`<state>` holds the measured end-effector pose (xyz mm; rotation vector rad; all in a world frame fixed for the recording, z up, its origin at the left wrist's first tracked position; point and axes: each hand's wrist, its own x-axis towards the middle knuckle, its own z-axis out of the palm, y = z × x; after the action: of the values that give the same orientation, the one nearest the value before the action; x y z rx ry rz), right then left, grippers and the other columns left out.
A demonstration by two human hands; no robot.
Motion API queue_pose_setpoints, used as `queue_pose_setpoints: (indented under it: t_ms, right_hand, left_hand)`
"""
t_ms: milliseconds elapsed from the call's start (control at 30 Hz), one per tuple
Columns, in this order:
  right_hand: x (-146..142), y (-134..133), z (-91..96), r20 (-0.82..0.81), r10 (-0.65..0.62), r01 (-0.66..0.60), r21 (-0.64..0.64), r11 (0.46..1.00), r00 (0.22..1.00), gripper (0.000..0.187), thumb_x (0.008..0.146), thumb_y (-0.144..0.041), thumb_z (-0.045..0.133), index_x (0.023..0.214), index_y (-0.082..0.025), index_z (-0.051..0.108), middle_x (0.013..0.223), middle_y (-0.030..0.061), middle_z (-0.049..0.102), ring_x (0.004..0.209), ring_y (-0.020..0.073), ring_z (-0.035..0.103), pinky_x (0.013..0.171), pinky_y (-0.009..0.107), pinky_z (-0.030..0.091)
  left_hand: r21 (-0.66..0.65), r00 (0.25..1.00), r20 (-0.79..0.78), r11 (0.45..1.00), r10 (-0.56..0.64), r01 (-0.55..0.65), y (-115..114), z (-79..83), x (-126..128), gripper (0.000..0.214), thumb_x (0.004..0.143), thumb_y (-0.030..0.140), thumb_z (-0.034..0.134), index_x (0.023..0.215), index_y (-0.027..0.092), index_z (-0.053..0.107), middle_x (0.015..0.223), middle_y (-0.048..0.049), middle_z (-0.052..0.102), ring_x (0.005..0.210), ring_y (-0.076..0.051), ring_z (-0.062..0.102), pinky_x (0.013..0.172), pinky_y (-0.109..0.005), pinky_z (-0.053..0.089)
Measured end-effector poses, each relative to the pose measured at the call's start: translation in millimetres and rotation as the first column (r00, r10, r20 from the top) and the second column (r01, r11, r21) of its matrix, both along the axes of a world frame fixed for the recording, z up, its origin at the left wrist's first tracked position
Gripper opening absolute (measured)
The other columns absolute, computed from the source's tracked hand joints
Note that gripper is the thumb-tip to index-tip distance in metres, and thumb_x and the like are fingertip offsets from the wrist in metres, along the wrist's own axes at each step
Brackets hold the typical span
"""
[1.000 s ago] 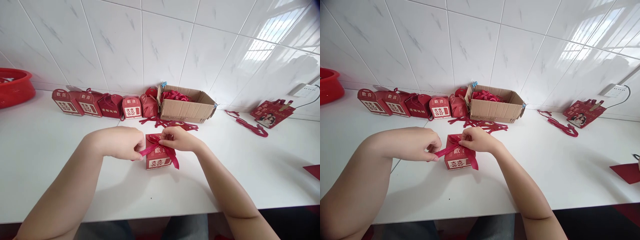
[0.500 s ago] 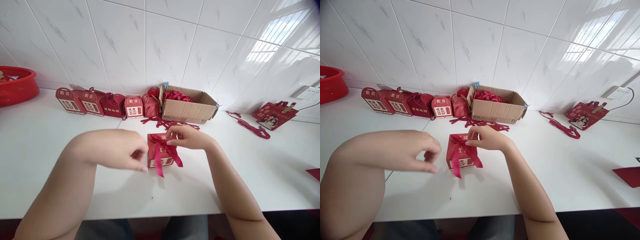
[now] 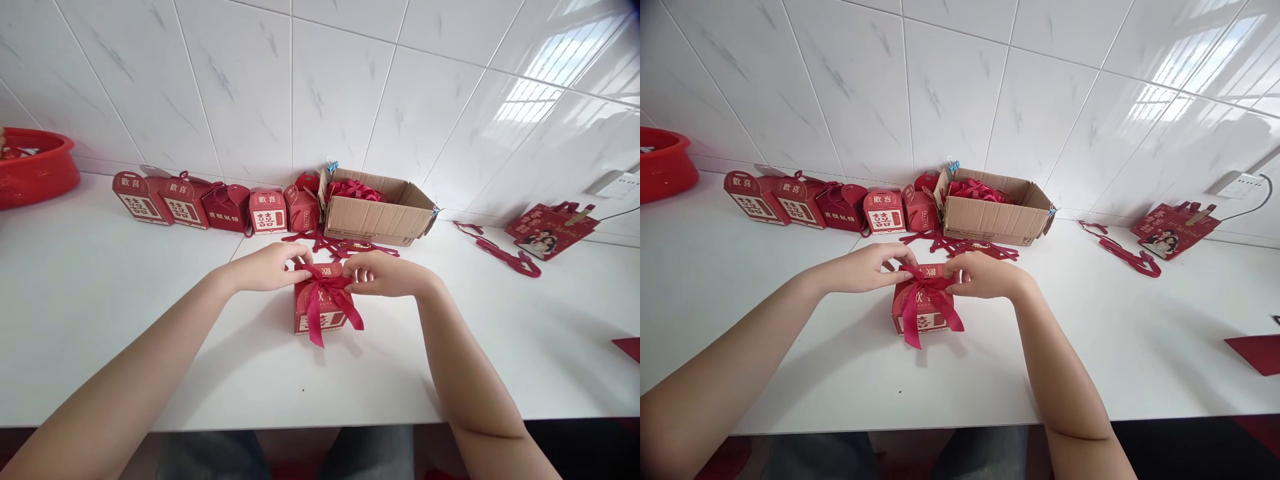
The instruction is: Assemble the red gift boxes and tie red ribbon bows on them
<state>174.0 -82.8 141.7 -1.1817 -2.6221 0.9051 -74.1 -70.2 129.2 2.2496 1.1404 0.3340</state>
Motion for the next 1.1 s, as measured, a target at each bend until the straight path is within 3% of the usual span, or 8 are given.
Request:
queue_pose_setpoints:
  t_ms: [133,267,400,567,667,867,1000,1100]
  right_hand:
    - [1.7,4.3,-3.2,-0.001,-0.026,0.026,0.004,1.000,1.000,0.024,0.088,-0.036,0.054,0.073,-0.018,0.058,0.069,-0.0011,0.053,0.060,0.0105,0.044,0.053,0.025,0.032]
    - [-5.3,6.4,-11.1,-0.147,-0.100,0.102,0.006,0.995,0.984,0.045,0.090,-0.054,0.048,0.062,-0.019,0.041,0.059,-0.0040,0.040,0.053,0.0083,0.035,0.049,0.025,0.026]
    - [-17.2,9.1,-21.5,-0.208,-0.164,0.169,0.009,0.986,0.964,0.054,0.088,-0.064,0.045,0.059,-0.020,0.033,0.057,-0.0051,0.032,0.051,0.0077,0.029,0.047,0.025,0.021]
    - [-25.1,9.5,-28.8,-0.180,-0.247,0.256,0.030,0.966,0.952,0.055,0.082,-0.066,0.052,0.059,-0.020,0.034,0.057,-0.0050,0.033,0.052,0.0077,0.030,0.047,0.026,0.022]
    - [-27.2,5.1,-30.8,-0.224,-0.313,0.323,0.008,0.947,0.923,0.058,0.078,-0.068,0.056,0.058,-0.020,0.031,0.056,-0.0054,0.030,0.052,0.0076,0.029,0.047,0.026,0.021]
    - [-35.2,-11.0,-47.5,-0.377,-0.448,0.406,-0.189,0.894,0.811,0.049,0.076,-0.064,0.062,0.064,-0.019,0.044,0.064,-0.0025,0.047,0.057,0.0098,0.043,0.049,0.024,0.032]
    - [-44.0,-22.2,-61.5,-0.512,-0.563,0.466,-0.317,0.826,0.649,0.042,0.074,-0.054,0.067,0.068,-0.019,0.045,0.066,-0.0021,0.052,0.057,0.0103,0.046,0.051,0.023,0.036]
    - [-49.6,-28.1,-66.5,-0.566,-0.567,0.485,-0.308,0.819,0.598,0.044,0.072,-0.052,0.070,0.064,-0.020,0.041,0.061,-0.0042,0.047,0.054,0.0092,0.042,0.049,0.023,0.033]
  left_hand:
    - [-0.125,0.964,0.247,0.990,0.099,-0.070,-12.2,-16.5,-3.1,0.024,0.082,0.040,0.057,0.095,0.019,0.056,0.107,-0.0057,0.061,0.101,-0.022,0.057,0.086,-0.035,0.046]
    - [-0.290,0.904,0.395,0.956,0.163,-0.045,-22.2,-25.8,0.5,0.027,0.083,0.041,0.058,0.098,0.019,0.059,0.117,-0.0077,0.061,0.108,-0.024,0.056,0.095,-0.041,0.044]
    - [-0.338,0.859,0.469,0.940,0.203,-0.038,-23.7,-31.8,7.8,0.031,0.082,0.041,0.059,0.104,0.019,0.063,0.124,-0.0087,0.059,0.119,-0.026,0.053,0.104,-0.041,0.040]
    - [-0.386,0.812,0.528,0.922,0.249,-0.032,-24.8,-32.1,11.2,0.023,0.078,0.040,0.063,0.081,0.017,0.065,0.131,-0.0090,0.055,0.118,-0.027,0.053,0.104,-0.041,0.038]
    - [-0.415,0.788,0.553,0.910,0.270,-0.021,-26.5,-30.9,10.9,0.030,0.080,0.046,0.063,0.075,0.016,0.063,0.123,-0.0089,0.060,0.110,-0.026,0.056,0.101,-0.042,0.039]
    - [-0.481,0.688,0.611,0.874,0.391,-0.069,-27.8,-36.2,12.9,0.035,0.083,0.051,0.059,0.079,0.017,0.066,0.097,-0.0050,0.068,0.102,-0.024,0.058,0.099,-0.041,0.038]
    - [-0.532,0.649,0.607,0.841,0.458,-0.096,-29.5,-40.6,15.5,0.026,0.073,0.042,0.072,0.067,0.017,0.067,0.114,-0.0052,0.064,0.105,-0.025,0.057,0.098,-0.040,0.039]
    - [-0.555,0.646,0.619,0.831,0.446,-0.042,-31.1,-43.0,15.4,0.023,0.073,0.037,0.072,0.065,0.017,0.069,0.130,-0.0055,0.057,0.112,-0.027,0.055,0.100,-0.041,0.038]
